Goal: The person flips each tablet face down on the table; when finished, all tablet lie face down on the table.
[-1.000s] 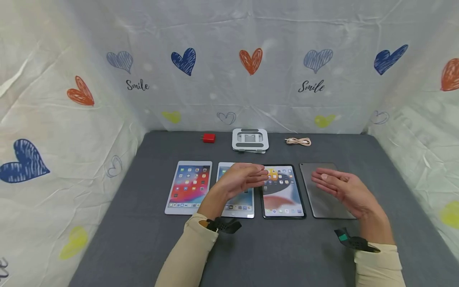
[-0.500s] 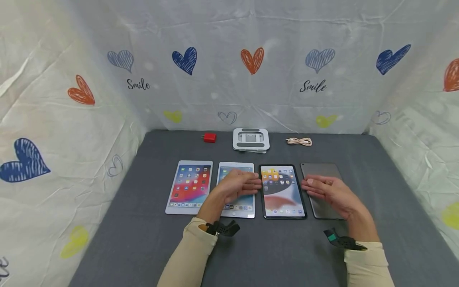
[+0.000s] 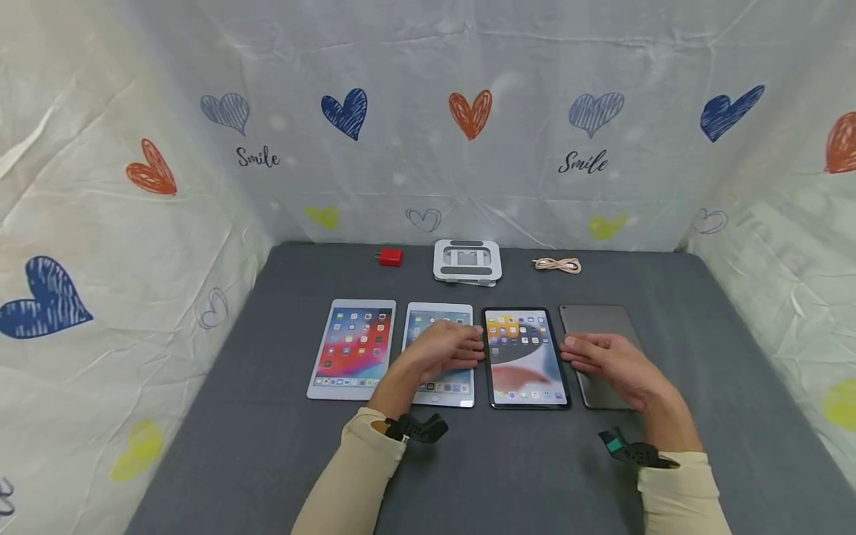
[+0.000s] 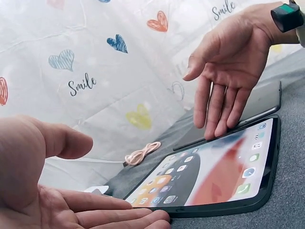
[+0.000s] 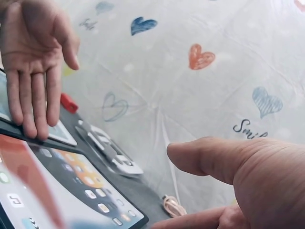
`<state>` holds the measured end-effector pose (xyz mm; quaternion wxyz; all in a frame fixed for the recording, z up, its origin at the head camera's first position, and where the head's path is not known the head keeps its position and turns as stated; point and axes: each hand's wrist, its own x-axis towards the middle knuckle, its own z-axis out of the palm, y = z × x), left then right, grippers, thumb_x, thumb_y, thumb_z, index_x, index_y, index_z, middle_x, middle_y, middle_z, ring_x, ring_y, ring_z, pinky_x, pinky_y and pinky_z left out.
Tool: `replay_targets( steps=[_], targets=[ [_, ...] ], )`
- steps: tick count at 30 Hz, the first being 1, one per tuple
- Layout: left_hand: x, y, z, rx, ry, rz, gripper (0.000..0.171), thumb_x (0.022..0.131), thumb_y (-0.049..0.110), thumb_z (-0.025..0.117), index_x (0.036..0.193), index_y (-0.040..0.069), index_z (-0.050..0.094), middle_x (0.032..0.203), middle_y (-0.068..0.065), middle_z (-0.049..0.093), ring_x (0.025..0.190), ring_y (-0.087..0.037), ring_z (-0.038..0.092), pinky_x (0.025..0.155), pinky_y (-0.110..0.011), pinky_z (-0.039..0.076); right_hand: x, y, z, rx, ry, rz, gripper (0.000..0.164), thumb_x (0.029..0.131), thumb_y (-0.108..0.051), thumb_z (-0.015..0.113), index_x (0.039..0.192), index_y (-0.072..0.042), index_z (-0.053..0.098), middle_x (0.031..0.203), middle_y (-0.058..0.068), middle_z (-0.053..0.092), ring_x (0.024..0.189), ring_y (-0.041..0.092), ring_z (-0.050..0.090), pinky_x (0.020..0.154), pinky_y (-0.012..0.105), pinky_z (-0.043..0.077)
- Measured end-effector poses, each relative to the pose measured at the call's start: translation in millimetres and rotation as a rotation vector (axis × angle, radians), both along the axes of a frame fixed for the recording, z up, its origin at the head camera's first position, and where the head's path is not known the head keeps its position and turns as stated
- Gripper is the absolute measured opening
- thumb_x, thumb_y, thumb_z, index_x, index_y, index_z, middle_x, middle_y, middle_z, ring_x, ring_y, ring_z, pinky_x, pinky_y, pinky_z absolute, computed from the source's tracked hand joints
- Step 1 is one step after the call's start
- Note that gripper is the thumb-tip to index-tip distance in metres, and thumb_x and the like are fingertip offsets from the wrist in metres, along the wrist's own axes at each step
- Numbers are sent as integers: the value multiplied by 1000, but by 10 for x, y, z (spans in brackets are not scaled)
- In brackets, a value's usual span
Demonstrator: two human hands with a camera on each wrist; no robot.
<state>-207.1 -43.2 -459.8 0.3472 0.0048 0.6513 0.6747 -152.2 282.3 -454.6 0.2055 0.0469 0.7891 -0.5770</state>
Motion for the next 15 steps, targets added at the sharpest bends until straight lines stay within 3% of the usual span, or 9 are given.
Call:
replay_targets(
  steps=[6,15],
  targets=[
    [6,2,-2,12,-2,-12,61,113,31,63,155,-12,50,151,-27,64,138,-38,68,111,-44,61,-3,-69,16,43,6,-8,73,115,-38,59,163,13,38,164,31,50,143,32,63,114,31,58],
    [14,61,18,-16,3,8,56,111,30,65,150,-10,58,146,-24,69,134,-36,71,108,-44,63,-20,-122,-49,23,-3,-150,69,117,-37,54,161,14,40,158,29,57,115,5,72,98,19,62]
  ],
)
